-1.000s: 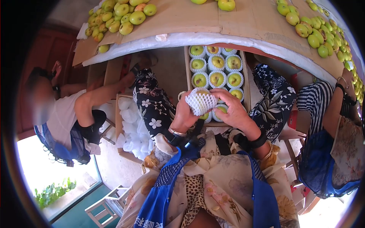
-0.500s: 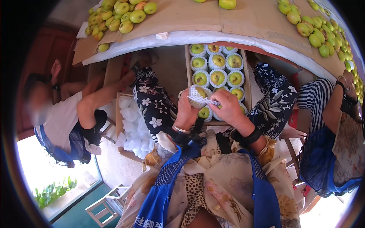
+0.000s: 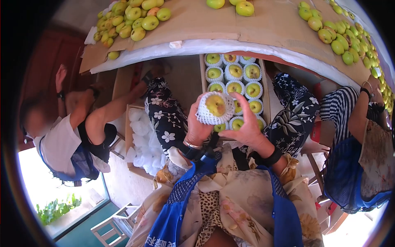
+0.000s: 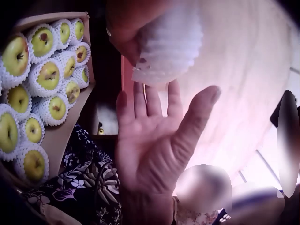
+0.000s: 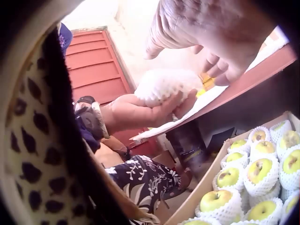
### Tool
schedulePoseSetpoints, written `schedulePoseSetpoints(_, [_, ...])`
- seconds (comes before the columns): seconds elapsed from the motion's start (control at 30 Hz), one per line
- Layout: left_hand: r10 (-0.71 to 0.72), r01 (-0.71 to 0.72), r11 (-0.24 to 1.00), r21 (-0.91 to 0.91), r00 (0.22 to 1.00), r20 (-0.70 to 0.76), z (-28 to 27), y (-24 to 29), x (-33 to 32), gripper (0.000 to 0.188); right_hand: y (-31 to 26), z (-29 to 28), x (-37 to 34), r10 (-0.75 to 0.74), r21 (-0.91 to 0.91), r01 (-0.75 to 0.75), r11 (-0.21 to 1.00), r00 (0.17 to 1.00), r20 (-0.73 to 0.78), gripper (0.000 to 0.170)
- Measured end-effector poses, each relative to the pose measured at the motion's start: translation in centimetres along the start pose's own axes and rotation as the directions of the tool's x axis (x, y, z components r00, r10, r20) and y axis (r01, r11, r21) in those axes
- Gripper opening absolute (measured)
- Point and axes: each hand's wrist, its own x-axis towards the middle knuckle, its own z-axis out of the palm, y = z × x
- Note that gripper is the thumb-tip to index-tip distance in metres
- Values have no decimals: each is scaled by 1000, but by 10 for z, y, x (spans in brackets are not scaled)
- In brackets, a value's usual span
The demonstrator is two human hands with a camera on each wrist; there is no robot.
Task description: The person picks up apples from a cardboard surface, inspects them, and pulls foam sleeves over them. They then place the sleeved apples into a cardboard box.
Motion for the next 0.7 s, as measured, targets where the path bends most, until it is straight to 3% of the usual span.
schedulePoseSetpoints(0.03, [51, -60, 989, 135, 996, 73, 3, -1, -3, 37, 9, 7, -1, 29, 55, -32, 998, 998, 60, 108])
schedulePoseSetpoints(0.07, [53, -63, 989, 136, 996, 74, 1, -3, -2, 37, 13, 12, -1, 26, 55, -30, 998, 998, 60, 108])
schedulePoseSetpoints(0.13, [-119, 112, 979, -173, 992, -32, -3, -5, 0, 37, 15, 19, -2, 47, 81, -49, 996, 999, 25, 109])
schedulePoseSetpoints(0.23, [-124, 125, 968, -216, 992, 20, 1, -1, -2, 37, 9, 21, -4, 71, 192, -51, 980, 993, -96, 112])
schedulePoseSetpoints(0.33, [-116, 130, 948, -291, 991, 65, -5, 1, -1, 39, 12, 7, -1, 123, 205, -110, 973, 991, -52, 112])
schedulePoseSetpoints(0.47, [-135, 141, 949, -282, 990, 40, -8, -2, 2, 41, 19, 14, -7, 178, 138, -181, 974, 983, 39, 109])
schedulePoseSetpoints(0.53, [-102, 129, 953, -275, 989, 109, -13, -6, 1, 42, 21, 22, -5, 65, -64, -62, 996, 997, 41, 104])
schedulePoseSetpoints(0.63, [-79, 96, 957, -274, 994, 71, -16, -3, -1, 42, 14, 25, -6, 66, 88, -65, 994, 998, -11, 99])
schedulePoseSetpoints(0.7, [-113, 119, 946, -301, 993, 37, -13, 1, -1, 42, 10, 20, -2, 41, 23, -41, 999, 999, 16, 97])
